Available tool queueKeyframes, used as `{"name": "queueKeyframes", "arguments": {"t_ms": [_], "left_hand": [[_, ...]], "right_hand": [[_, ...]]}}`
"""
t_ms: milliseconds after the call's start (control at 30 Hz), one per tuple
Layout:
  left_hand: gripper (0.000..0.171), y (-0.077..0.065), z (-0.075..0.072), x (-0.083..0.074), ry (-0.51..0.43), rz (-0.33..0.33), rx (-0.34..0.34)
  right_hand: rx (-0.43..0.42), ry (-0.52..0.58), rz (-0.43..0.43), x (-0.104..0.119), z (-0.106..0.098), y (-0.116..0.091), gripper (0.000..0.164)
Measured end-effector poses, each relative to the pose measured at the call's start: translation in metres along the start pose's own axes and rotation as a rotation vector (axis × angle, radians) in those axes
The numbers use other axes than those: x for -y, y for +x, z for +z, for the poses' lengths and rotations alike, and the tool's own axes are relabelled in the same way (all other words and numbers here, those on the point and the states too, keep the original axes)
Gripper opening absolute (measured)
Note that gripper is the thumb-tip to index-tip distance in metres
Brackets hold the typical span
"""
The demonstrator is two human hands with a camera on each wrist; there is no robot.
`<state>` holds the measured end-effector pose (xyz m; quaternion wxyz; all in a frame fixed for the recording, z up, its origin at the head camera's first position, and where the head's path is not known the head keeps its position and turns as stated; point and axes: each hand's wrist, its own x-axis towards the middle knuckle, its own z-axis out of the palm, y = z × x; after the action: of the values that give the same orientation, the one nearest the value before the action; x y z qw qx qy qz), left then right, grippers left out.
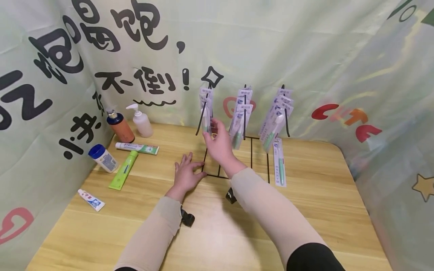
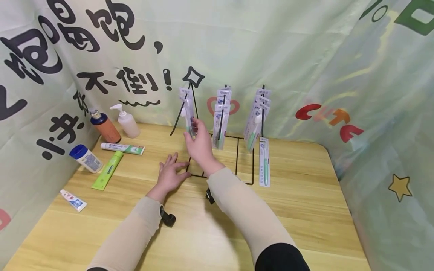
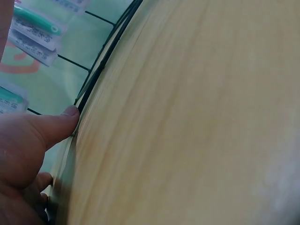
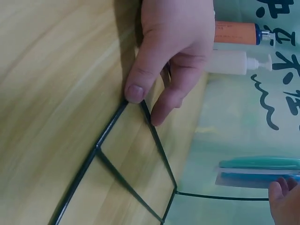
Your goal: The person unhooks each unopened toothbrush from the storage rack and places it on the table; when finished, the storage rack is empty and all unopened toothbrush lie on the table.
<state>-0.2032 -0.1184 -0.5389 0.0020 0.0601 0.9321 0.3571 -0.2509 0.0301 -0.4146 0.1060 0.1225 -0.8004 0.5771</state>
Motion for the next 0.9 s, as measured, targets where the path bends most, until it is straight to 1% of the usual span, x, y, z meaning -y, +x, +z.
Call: {"name": "queueKeyframes", "arguments": {"t_ms": [200, 400, 500, 700, 900], "left_hand": [[0.046, -0.001, -0.001, -0.001, 0.0, -0.001, -0.002], [0.045, -0.001, -0.002, -0.003, 0.006, 0.0, -0.006], [0.045, 0.0, 0.0, -0.002, 0.003, -0.002, -0.011], [0.046, 0.0, 0.001, -0.001, -0.003, -0.015, -0.002], [0.045, 0.0, 0.001, -0.001, -0.015, -0.011, -0.01]], "right_hand": [[-0.033, 0.005, 0.003, 0.001, 0.005, 0.01, 0.039], [-0.067, -0.029, 0.017, 0.003, 0.006, 0.012, 0.02], [-0.064, -0.009, 0.031, 0.003, 0.003, 0.01, 0.018], [-0.062, 0.045, 0.003, -0.002, -0.003, 0.0, 0.018], [-0.055, 0.025, -0.023, -0.001, -0.008, -0.012, 0.019]]}}
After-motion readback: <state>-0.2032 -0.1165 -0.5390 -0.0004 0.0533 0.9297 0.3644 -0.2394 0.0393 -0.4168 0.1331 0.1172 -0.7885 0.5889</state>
